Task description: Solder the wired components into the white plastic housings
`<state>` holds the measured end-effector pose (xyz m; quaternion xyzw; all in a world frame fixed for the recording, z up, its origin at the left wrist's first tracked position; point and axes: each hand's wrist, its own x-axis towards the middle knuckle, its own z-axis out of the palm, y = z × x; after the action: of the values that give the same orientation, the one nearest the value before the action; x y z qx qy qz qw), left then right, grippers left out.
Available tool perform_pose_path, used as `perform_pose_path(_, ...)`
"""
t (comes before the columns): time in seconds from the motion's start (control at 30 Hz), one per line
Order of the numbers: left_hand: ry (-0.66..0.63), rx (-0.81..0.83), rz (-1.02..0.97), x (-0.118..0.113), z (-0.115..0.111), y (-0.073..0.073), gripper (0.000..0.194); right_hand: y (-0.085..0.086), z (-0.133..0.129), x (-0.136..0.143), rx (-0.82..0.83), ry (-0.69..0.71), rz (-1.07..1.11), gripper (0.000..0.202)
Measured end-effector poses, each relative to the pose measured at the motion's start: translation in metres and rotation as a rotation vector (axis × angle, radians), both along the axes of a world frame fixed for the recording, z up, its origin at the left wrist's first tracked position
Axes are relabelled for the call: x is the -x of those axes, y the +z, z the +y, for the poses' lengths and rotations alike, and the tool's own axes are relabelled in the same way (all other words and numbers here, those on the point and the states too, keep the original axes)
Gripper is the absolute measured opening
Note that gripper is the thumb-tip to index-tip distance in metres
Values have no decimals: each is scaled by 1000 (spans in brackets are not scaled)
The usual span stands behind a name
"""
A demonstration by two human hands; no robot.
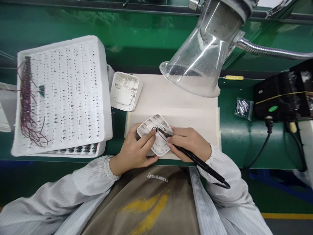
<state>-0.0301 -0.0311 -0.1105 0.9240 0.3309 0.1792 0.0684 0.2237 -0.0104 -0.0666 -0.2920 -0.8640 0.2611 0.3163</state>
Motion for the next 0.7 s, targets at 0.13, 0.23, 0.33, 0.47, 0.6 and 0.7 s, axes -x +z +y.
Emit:
perform_pose_path(0.13, -3, 8, -2, 0, 1, 0, 49, -1, 0, 0, 20, 11, 2, 13)
perform_pose_path(0.23, -7, 8, -2, -1, 1, 0, 48, -1, 0, 0, 26, 17, 0, 14)
perform_pose_path(0.33, -6, 5, -18, -1, 2, 1, 47, -1, 0, 0, 34, 21, -2, 15)
perform_pose_path(0.47, 7, 29, -47, -2, 2, 1, 48, 1, -1, 2, 46, 11, -1, 17)
perform_pose_path(0.6, 1, 27, -32, -2, 2, 0, 46, 2, -1, 2, 57, 16, -5, 17)
perform_pose_path(0.7, -2, 34, -25, -2, 2, 0, 45, 1, -1, 2, 55, 23, -5, 16)
